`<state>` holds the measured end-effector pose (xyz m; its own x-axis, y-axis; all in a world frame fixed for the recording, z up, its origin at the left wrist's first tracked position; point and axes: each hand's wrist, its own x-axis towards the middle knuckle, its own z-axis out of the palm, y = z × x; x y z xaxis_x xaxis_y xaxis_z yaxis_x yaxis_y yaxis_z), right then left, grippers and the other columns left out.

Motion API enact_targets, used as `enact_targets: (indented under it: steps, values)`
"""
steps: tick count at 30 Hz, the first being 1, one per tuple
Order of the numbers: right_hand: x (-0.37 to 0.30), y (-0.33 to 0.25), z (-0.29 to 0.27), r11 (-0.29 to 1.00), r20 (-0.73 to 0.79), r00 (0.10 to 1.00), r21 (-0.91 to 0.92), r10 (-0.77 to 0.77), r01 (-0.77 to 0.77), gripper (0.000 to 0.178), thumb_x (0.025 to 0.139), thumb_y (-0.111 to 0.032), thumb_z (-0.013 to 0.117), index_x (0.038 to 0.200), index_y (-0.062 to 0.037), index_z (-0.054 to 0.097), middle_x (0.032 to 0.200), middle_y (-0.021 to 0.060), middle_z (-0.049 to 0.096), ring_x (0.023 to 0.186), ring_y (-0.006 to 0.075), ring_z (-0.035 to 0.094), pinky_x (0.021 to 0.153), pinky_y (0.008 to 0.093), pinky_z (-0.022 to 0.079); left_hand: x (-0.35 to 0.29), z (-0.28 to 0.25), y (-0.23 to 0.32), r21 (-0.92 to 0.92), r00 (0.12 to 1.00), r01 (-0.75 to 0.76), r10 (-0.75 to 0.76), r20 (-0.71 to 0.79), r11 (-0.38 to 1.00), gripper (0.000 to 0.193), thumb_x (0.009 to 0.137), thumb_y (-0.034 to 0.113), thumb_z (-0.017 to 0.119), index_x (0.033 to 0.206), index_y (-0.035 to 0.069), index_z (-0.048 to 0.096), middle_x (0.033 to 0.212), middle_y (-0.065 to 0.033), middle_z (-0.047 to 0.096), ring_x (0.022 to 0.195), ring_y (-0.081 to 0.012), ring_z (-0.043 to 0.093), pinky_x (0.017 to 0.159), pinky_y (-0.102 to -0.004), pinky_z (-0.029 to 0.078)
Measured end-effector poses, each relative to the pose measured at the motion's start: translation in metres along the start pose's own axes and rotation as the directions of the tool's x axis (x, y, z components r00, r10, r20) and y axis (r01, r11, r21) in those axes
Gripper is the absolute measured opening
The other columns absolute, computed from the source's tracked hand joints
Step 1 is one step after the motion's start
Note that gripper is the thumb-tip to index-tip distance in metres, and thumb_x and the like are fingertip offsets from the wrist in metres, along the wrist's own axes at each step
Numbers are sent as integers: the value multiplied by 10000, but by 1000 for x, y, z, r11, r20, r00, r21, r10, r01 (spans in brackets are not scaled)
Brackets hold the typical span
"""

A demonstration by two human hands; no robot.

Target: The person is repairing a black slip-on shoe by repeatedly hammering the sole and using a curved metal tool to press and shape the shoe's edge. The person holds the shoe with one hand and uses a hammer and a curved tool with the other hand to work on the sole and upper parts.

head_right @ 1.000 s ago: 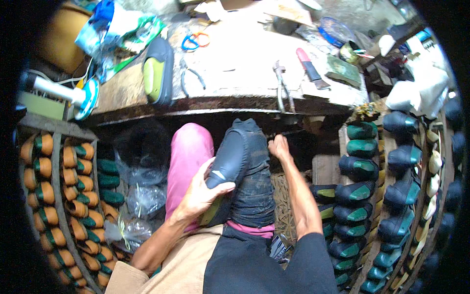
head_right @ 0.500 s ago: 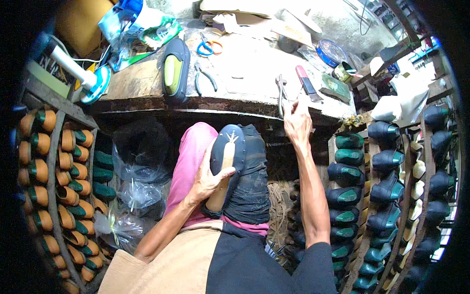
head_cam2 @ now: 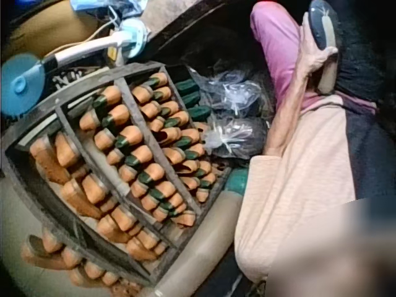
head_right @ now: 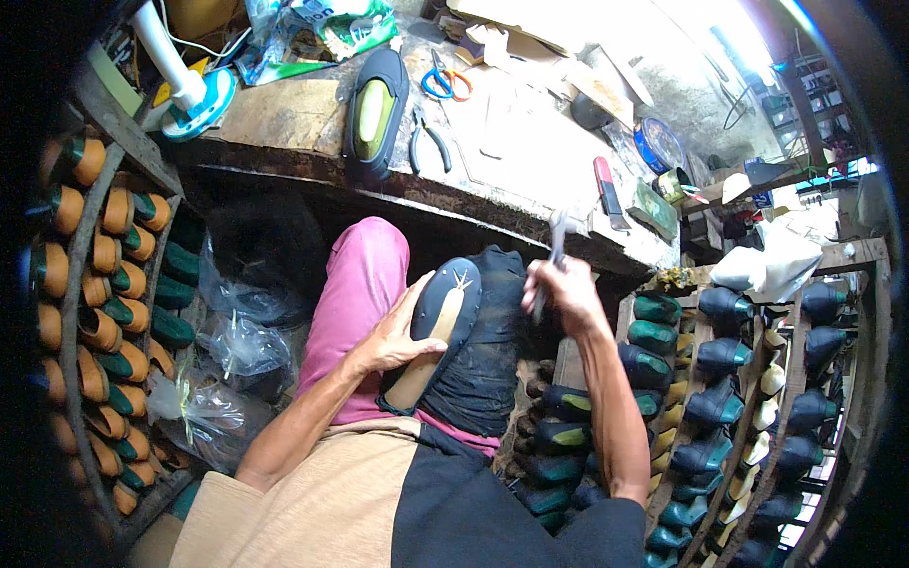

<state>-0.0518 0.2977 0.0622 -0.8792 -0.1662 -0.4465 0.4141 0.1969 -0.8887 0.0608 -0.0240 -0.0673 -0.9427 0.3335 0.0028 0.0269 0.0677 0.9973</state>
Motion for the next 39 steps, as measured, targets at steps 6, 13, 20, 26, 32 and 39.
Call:
enact_targets:
  steps: [6, 13, 20, 26, 32, 39]
  values:
    - [-108, 5, 54, 829, 219, 865, -463, 451, -315, 388, 1151, -324, 717, 983, 16, 801, 877, 89, 805, 790, 164, 755, 745, 353, 601, 3, 3, -9, -338, 995, 67, -37, 95, 939, 1171, 826, -23, 718, 1835, 21, 125, 1871, -190, 245, 1738, -260, 210, 1422, -390, 167]
    - [-116, -4, 62, 519, 144, 807, -826, 572, -220, 449, 1127, -414, 732, 1015, 15, 803, 821, 38, 733, 742, 139, 617, 703, 376, 506, -1, 16, 14, -334, 996, 89, -73, 59, 938, 1070, 819, -24, 648, 1807, -29, 238, 1800, -235, 379, 1688, -304, 352, 1402, -381, 231]
    - [-83, -52, 66, 391, 160, 906, -920, 391, -6, 455, 1076, -390, 731, 973, 50, 779, 744, 199, 662, 709, 308, 660, 687, 492, 531, -4, 28, 26, -165, 998, 56, -54, 14, 985, 1149, 806, 119, 733, 1822, 6, 208, 1679, -291, 472, 1603, -399, 461, 1369, -412, 303]
    - [-74, -70, 78, -63, 426, 889, -895, 168, 441, 242, 930, -144, 714, 770, 37, 704, 778, 292, 744, 697, 459, 786, 629, 520, 639, -8, 26, 25, -115, 998, 39, -44, -36, 993, 1025, 927, 199, 745, 1801, -17, 254, 1565, -290, 541, 1477, -424, 543, 1300, -454, 390]
    - [-94, -59, 81, -236, 446, 891, -860, 80, 452, 265, 1033, -205, 690, 969, 53, 684, 845, 246, 727, 696, 428, 779, 621, 508, 641, -12, 25, 26, -96, 994, 67, -75, -82, 993, 739, 1118, 270, 677, 1734, -36, 407, 1321, -228, 596, 1223, -370, 614, 1104, -450, 493]
    - [-120, -13, 68, 71, 248, 965, -968, 89, 242, 436, 1175, -369, 630, 1007, 34, 625, 708, 242, 598, 667, 450, 696, 611, 519, 556, -11, 40, 22, -57, 985, 56, -65, -162, 997, 743, 1073, 334, 752, 1669, -36, 507, 1314, -255, 632, 1226, -379, 648, 1113, -453, 516]
